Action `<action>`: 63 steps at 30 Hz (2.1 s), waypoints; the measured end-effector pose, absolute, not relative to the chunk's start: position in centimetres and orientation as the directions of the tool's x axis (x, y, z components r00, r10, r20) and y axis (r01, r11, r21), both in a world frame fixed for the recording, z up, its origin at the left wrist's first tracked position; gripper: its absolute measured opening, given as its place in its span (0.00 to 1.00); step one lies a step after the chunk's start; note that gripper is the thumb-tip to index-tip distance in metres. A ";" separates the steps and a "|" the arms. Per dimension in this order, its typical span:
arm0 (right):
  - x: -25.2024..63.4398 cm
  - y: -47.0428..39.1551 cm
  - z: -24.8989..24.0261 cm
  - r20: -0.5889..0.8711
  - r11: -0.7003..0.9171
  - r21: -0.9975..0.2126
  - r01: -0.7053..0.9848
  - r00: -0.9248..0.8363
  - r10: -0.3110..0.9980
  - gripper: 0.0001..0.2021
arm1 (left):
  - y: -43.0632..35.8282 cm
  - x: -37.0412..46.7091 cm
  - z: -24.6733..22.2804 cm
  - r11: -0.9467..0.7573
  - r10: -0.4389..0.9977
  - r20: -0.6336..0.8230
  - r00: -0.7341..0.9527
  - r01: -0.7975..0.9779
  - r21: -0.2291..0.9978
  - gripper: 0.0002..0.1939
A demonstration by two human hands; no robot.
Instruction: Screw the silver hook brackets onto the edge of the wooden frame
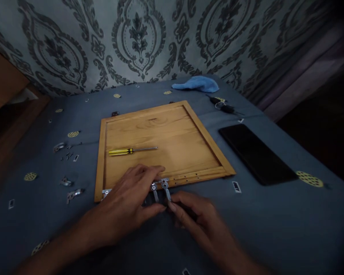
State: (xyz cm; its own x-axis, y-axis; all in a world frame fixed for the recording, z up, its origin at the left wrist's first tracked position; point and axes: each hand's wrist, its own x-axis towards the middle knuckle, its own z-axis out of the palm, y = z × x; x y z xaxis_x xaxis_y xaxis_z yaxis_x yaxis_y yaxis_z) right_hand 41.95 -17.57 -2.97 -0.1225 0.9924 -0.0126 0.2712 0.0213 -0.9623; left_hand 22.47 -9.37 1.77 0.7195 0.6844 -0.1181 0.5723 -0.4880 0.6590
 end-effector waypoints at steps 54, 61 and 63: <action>42.0 -17.2 -2.5 -0.075 -0.041 -0.968 0.248 -0.128 0.989 0.16 | -9.1 22.0 1.6 -0.464 0.686 -0.100 0.721 0.540 0.703 0.35; 41.9 -17.1 -2.5 -0.081 -0.048 -0.963 0.264 -0.115 0.990 0.17 | -9.0 22.1 1.7 -0.463 0.677 -0.105 0.729 0.532 0.709 0.33; 42.0 -17.1 -2.6 -0.060 -0.028 -0.962 0.271 -0.112 0.992 0.18 | -9.0 22.3 2.1 -0.475 0.670 -0.110 0.734 0.538 0.697 0.32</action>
